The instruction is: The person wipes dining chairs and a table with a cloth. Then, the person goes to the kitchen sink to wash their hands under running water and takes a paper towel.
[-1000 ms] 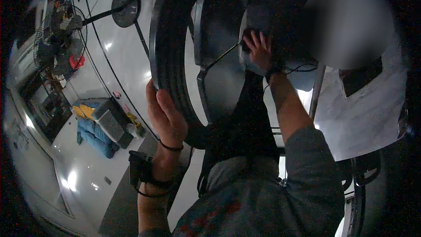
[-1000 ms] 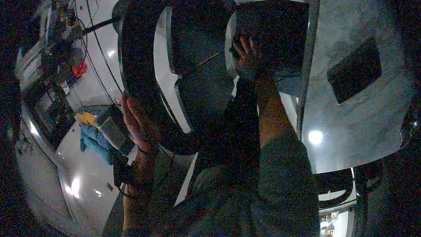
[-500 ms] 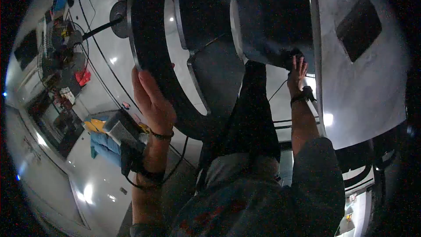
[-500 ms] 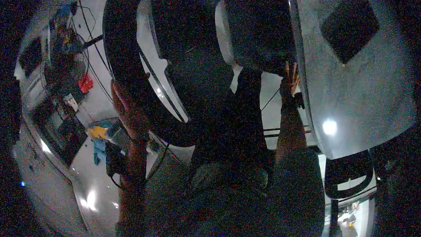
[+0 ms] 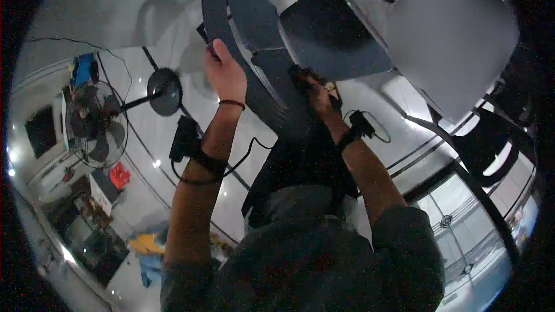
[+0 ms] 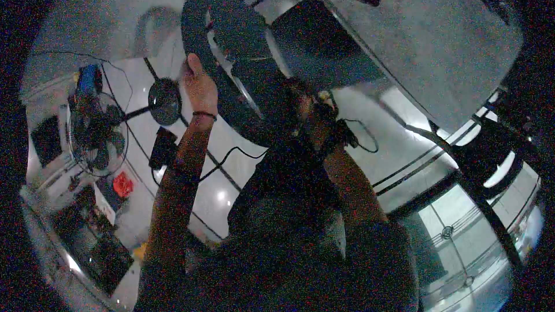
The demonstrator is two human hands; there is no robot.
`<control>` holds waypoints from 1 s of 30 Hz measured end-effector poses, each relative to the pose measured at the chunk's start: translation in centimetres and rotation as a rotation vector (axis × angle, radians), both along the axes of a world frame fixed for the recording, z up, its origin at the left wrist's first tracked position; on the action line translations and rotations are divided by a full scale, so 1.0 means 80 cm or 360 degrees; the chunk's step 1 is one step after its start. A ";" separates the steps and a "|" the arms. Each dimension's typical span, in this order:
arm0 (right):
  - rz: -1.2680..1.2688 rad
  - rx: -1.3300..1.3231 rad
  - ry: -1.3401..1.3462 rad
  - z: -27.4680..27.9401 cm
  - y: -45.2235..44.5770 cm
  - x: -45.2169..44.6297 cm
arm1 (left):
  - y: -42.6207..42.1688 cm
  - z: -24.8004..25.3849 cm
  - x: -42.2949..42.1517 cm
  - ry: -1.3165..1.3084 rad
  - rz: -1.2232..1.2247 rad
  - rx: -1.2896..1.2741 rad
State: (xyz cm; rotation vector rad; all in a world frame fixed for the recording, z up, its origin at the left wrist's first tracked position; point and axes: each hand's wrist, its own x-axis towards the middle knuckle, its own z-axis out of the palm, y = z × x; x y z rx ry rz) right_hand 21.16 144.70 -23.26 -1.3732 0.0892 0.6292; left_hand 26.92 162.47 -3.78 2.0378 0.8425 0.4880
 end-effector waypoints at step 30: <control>-0.0565 -0.2764 -0.0846 0.101 -0.307 0.145 | 0.006 -0.060 -0.005 -0.0062 -0.0190 0.0035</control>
